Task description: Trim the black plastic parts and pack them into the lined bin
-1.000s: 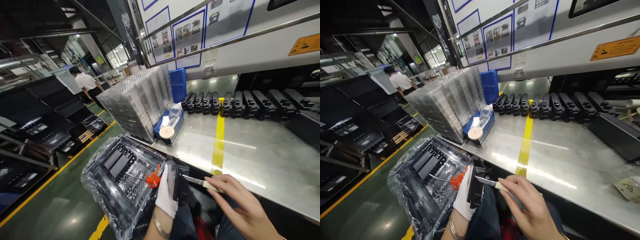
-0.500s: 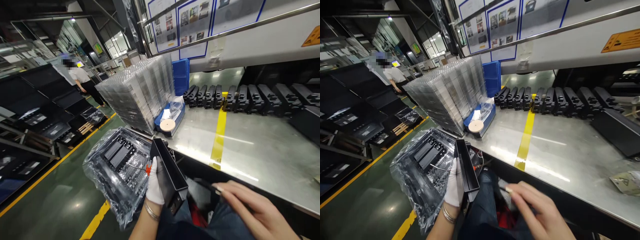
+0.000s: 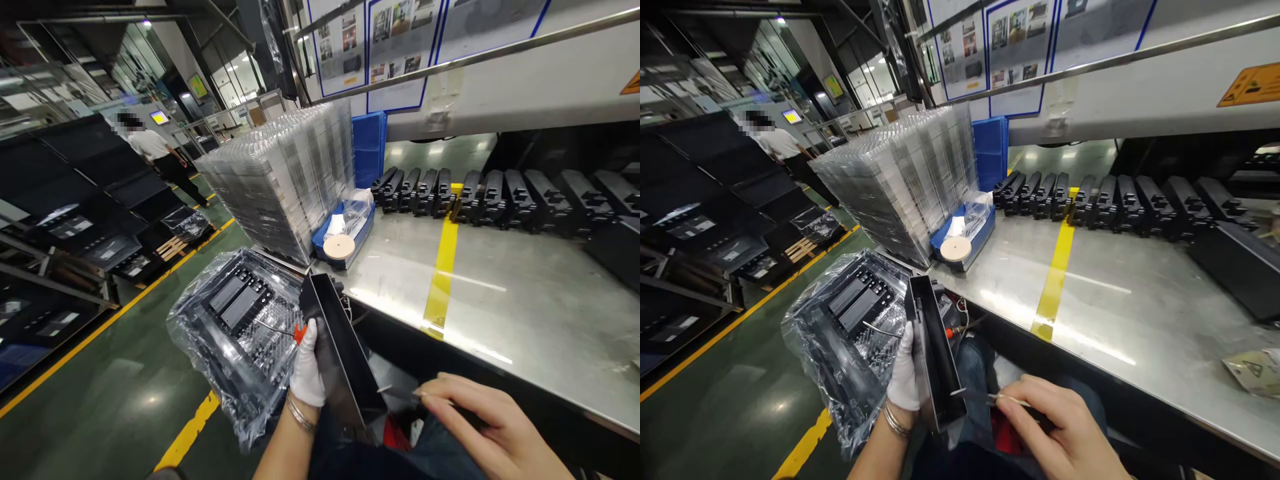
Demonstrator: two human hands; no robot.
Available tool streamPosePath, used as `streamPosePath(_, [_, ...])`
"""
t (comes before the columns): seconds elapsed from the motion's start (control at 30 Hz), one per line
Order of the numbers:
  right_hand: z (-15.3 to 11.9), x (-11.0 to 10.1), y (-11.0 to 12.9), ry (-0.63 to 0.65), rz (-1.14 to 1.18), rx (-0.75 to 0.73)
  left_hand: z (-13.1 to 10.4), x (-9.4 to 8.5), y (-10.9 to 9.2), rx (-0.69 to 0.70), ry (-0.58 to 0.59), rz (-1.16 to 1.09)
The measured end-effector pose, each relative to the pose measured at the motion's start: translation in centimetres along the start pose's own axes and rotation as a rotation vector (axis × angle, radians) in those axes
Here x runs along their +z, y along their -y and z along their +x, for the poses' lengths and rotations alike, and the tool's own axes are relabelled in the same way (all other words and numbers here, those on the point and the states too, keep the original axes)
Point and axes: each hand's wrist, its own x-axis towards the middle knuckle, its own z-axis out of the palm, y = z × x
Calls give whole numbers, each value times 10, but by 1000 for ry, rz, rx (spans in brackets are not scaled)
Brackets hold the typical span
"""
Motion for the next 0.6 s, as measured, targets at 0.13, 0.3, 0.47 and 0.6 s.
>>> streamPosePath(0.13, [18, 13, -5, -262, -23, -11, 2, -9, 18, 0, 89, 125])
streamPosePath(0.3, [37, 36, -11, -372, -49, -116, 4, -5, 43, -188, 211, 123])
streamPosePath(0.47, [40, 37, -10, -371, -98, -216, 3, 15, 49, -230, 313, 157])
streamPosePath(0.6, [40, 26, 2, -230, -138, -259, 4, 16, 39, -269, 254, 263])
